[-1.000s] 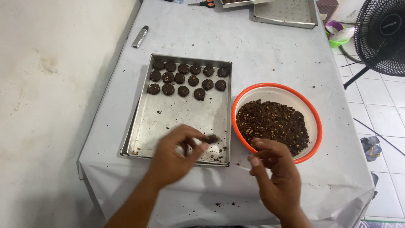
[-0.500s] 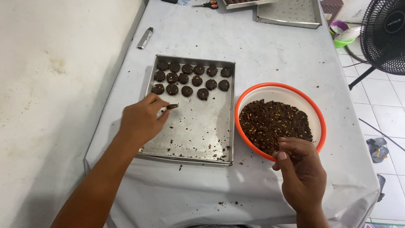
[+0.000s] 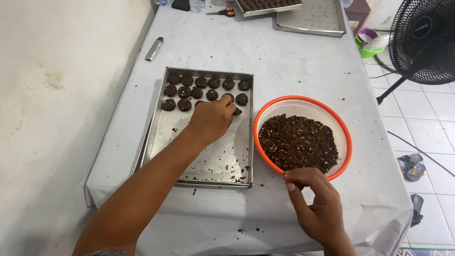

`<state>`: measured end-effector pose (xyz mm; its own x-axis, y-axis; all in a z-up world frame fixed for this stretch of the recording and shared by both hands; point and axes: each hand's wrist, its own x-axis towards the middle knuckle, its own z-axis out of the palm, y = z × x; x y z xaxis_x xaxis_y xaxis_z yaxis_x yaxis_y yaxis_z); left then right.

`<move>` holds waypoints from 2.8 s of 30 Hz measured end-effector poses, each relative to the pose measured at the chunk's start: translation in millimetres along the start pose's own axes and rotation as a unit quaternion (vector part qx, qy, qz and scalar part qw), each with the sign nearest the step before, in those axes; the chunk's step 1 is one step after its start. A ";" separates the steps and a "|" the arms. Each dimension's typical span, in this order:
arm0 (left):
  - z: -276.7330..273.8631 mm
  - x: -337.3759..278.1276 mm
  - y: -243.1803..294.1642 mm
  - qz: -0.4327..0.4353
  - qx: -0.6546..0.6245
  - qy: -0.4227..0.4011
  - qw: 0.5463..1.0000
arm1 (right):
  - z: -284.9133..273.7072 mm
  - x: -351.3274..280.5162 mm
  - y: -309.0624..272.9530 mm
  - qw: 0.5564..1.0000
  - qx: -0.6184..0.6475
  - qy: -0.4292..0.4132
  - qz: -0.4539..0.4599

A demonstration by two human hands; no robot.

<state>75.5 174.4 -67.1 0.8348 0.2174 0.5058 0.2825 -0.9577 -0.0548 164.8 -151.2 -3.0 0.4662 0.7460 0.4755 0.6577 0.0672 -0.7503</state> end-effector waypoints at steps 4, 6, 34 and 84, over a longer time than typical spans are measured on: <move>2.7 4.6 2.9 -0.008 0.034 -0.087 0.996 | -1.1 0.4 0.3 1.000 -0.010 -0.017 -0.003; -8.1 5.6 8.3 -0.057 0.009 -0.210 0.976 | -1.5 -0.1 1.2 1.000 -0.011 -0.022 -0.003; -13.2 15.0 12.5 -0.034 0.000 -0.234 0.972 | -26.7 115.9 25.0 0.908 -0.308 -0.254 0.131; -37.7 40.0 153.5 -0.085 -0.420 0.090 0.899 | -12.5 135.7 27.9 0.770 -0.503 -0.310 0.240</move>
<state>134.5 29.0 -22.9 0.7014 0.4125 0.5812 -0.1216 -0.7342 0.6679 253.8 -56.4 46.3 0.6319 0.7187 -0.2901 0.7683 -0.6302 0.1120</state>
